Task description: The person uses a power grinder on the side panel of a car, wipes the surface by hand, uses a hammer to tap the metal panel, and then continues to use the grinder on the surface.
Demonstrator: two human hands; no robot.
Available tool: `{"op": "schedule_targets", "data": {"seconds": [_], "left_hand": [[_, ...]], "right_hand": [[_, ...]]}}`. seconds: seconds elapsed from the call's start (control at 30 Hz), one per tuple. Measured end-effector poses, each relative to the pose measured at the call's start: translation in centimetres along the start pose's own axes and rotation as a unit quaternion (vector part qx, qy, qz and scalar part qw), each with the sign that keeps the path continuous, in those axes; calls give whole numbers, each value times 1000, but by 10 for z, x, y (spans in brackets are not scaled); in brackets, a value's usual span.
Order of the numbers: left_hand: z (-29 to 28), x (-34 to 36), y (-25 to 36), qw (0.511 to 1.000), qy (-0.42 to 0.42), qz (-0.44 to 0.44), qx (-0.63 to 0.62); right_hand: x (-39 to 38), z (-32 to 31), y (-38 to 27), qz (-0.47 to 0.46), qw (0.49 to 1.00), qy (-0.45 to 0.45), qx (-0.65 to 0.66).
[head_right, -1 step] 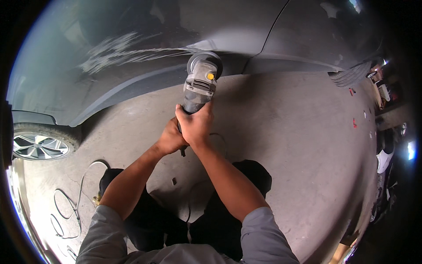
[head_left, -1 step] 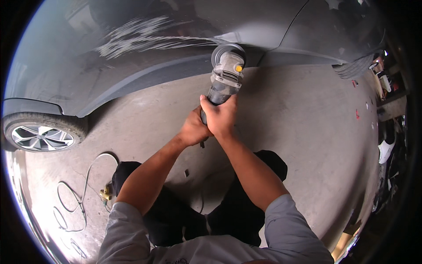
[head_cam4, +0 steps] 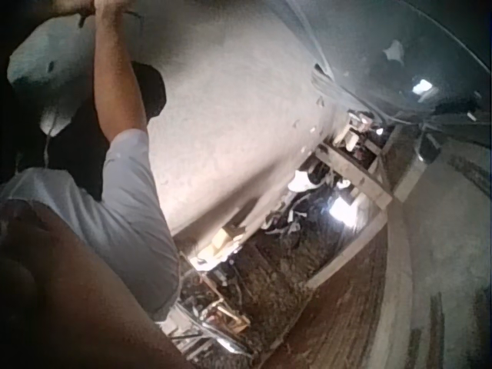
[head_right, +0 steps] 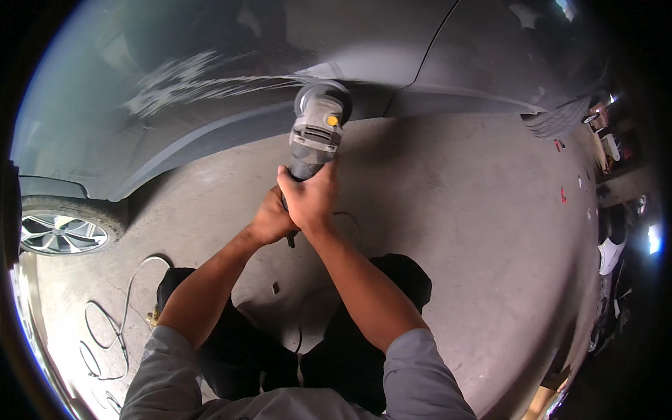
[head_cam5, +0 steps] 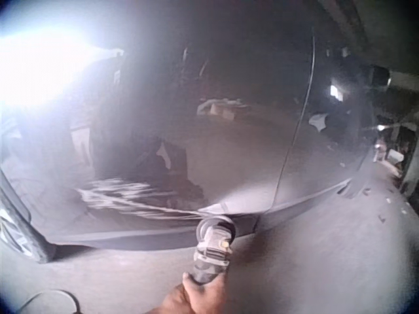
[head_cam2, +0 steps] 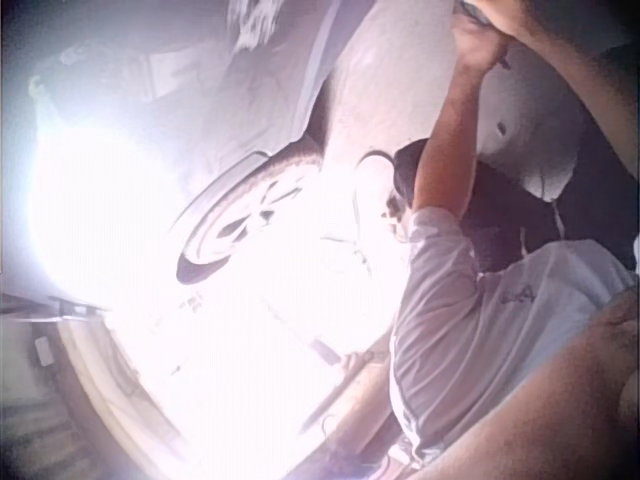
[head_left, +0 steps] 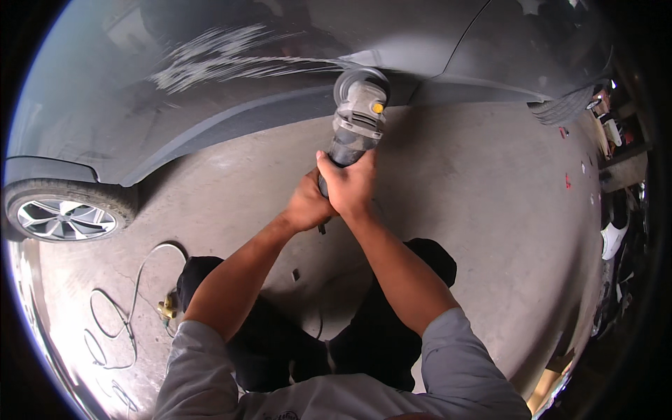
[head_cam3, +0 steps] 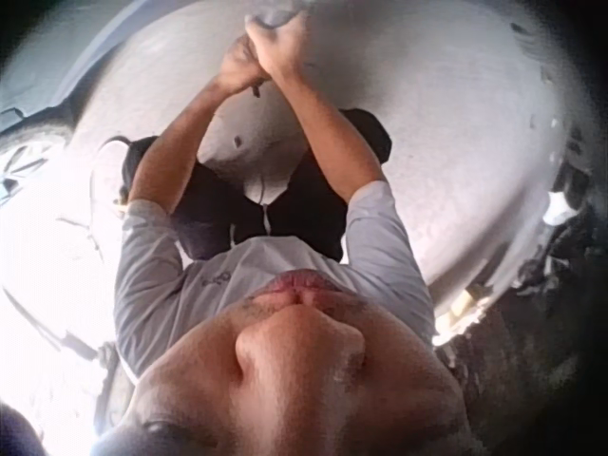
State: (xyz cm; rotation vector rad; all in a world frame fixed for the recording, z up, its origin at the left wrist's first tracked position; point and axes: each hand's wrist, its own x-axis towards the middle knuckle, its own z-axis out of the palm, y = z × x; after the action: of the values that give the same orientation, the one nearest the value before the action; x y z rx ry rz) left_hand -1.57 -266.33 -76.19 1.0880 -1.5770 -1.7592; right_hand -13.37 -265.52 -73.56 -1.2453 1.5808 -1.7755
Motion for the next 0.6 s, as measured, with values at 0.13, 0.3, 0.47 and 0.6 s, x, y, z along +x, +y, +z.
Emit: {"op": "schedule_targets", "data": {"seconds": [0.13,0.3,0.47,0.6], "left_hand": [[6,4,1,1000,0,8,-4],[13,6,4,1000,5,-4,18],[21,11,10,998,31,44,37],[24,14,10,999,15,19,37]], "right_hand": [[4,-5,5,-59,997,12,-37],[8,-12,8,-26,999,6,-28],[16,-17,9,-55,998,25,0],[17,-22,10,-17,1000,12,-14]]}}
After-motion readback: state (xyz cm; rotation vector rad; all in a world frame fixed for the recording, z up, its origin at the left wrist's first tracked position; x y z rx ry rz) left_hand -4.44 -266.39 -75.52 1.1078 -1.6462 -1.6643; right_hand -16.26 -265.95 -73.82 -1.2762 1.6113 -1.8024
